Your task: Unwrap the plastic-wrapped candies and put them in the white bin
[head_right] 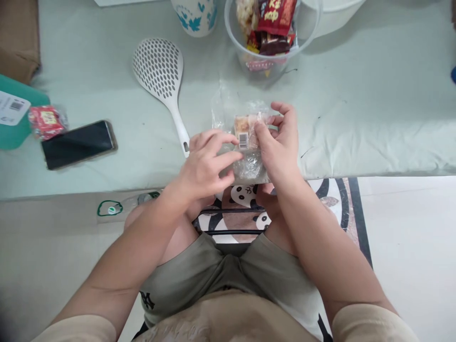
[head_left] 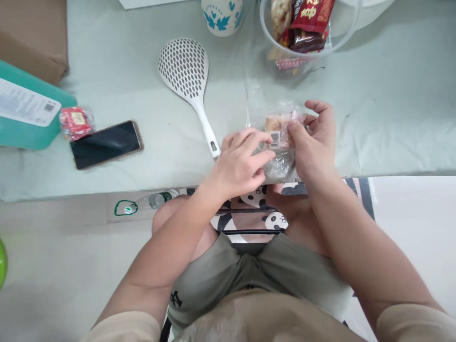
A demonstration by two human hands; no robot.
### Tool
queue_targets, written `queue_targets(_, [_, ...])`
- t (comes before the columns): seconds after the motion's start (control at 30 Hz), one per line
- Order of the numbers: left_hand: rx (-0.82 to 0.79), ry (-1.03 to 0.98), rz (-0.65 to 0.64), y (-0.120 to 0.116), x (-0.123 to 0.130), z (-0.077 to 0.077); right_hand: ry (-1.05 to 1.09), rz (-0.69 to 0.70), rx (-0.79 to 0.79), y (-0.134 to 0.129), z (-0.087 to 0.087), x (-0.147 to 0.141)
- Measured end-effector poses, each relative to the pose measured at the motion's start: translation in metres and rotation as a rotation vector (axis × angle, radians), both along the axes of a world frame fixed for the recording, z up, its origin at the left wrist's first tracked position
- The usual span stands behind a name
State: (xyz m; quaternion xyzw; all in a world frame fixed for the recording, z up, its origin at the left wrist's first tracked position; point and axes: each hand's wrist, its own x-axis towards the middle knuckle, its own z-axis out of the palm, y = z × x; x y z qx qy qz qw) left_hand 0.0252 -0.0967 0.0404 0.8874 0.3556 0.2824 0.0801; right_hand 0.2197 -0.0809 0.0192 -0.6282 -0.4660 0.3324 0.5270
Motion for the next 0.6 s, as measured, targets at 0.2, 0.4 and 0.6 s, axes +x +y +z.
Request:
queue_targets(0.2, [-0.003, 0.013, 0.055, 0.003, -0.005, 0.004, -0.256, 0.165, 0.045, 0.0, -0.019, 0.013])
queue_targets(0.4, [0.009, -0.092, 0.051, 0.0, -0.019, 0.01, -0.351, 0.177, 0.017, -0.003, -0.014, 0.008])
queue_targets(0.6, [-0.044, -0.083, -0.029, -0.002, -0.042, 0.016, -0.439, 0.194, -0.021, -0.005, -0.004, -0.001])
